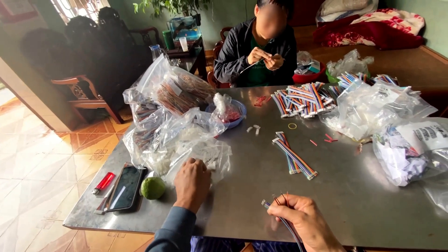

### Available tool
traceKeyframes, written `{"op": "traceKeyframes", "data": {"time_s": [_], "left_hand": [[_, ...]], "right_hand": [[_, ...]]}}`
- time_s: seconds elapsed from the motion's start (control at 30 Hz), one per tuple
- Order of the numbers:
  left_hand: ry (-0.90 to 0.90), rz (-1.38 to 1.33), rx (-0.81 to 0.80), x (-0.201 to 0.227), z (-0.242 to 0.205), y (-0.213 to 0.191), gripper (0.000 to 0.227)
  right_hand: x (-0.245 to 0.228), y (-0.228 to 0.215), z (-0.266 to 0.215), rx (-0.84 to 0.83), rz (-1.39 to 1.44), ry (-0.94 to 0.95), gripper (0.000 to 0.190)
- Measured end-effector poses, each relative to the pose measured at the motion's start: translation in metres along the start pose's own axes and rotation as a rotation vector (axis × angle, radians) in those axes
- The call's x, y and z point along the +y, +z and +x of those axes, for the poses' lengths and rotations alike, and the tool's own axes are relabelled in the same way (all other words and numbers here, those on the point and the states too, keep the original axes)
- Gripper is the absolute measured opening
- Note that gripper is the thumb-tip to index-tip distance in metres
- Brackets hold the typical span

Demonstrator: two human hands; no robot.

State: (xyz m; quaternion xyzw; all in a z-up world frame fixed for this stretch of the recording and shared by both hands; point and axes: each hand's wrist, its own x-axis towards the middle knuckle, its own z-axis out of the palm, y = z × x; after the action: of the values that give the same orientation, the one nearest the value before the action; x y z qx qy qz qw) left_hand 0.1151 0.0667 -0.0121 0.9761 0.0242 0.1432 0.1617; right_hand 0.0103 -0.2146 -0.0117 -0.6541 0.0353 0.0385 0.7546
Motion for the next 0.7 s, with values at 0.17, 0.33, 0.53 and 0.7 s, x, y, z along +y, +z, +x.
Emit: {"op": "traceKeyframes", "data": {"time_s": [0.17, 0.33, 0.53, 0.7], "left_hand": [[0.02, 0.005, -0.014, 0.003, -0.022, -0.006, 0.018], [-0.057, -0.45, 0.015, 0.046, -0.069, -0.043, 0.012], [-0.461, -1.508, -0.481, 0.06, -0.104, -0.043, 0.019], [-0.385, -1.658, -0.511, 0.065, -0.112, -0.03, 0.011]], "right_hand": [[-0.012, 0.004, -0.008, 0.01, -0.197, -0.056, 0.022], [-0.021, 0.007, -0.005, 0.01, -0.429, -0.141, 0.03], [-0.026, 0.019, -0.006, -0.031, -0.295, -0.066, 0.019], [-0.037, 0.028, -0.012, -0.036, -0.415, -0.057, 0.017]]}}
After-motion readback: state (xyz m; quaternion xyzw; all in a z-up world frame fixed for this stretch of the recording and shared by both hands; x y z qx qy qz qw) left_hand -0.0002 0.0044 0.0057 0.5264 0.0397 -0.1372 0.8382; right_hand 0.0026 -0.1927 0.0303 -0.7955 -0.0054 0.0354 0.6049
